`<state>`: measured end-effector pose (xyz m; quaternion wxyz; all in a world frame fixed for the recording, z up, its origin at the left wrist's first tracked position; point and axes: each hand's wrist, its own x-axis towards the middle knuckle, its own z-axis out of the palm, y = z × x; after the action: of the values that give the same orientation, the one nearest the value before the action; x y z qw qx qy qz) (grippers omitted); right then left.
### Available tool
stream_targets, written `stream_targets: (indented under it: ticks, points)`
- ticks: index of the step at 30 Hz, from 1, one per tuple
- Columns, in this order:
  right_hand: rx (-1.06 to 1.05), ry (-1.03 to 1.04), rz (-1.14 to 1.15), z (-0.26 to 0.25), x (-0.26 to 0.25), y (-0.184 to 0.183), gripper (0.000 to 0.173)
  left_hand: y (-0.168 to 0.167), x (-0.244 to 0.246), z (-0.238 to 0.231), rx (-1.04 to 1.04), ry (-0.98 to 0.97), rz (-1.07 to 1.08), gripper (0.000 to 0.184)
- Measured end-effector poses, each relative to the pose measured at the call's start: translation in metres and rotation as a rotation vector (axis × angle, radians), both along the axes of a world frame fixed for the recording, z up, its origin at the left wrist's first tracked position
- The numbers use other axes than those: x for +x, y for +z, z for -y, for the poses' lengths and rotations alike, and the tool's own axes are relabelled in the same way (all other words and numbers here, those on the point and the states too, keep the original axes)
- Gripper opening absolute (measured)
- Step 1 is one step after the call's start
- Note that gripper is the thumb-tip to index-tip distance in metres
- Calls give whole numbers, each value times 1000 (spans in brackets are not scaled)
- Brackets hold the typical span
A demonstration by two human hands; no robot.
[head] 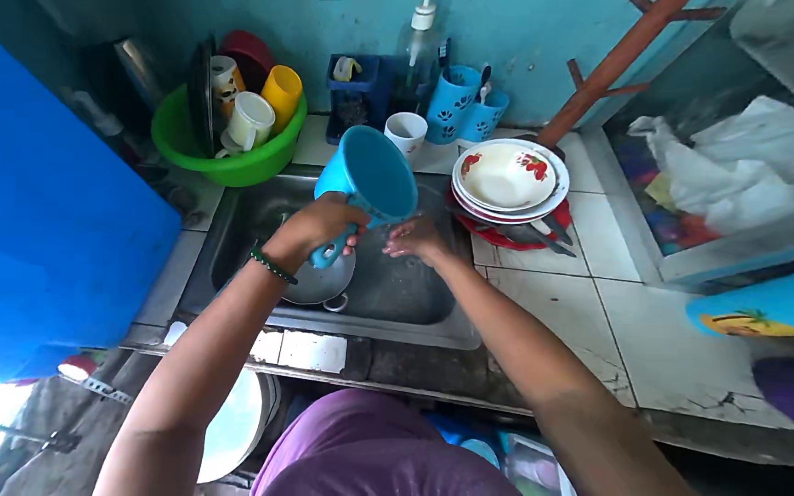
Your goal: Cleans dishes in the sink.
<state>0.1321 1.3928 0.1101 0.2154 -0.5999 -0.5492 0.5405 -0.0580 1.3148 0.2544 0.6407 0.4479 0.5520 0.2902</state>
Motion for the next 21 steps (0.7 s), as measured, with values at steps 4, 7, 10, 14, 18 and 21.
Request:
stream_targets:
  ticks: [4,7,10,14,18,21]
  points:
    - [-41,91,5,21,-38,-25,58,6,-8,8,33,19,34,3]
    - [-72,145,46,32,-65,-35,51,12,-17,14,59,39,36,4]
    - [-36,136,71,31,-70,-36,40,19,-25,20,78,67,16,4]
    - [126,126,233,28,-35,-13,40,27,-35,26,102,76,1,6]
    - [184,141,477,17,18,9,43,28,-38,29,124,63,-10,7]
    - [80,164,603,10,36,10,42,23,-36,28,116,57,1,6]
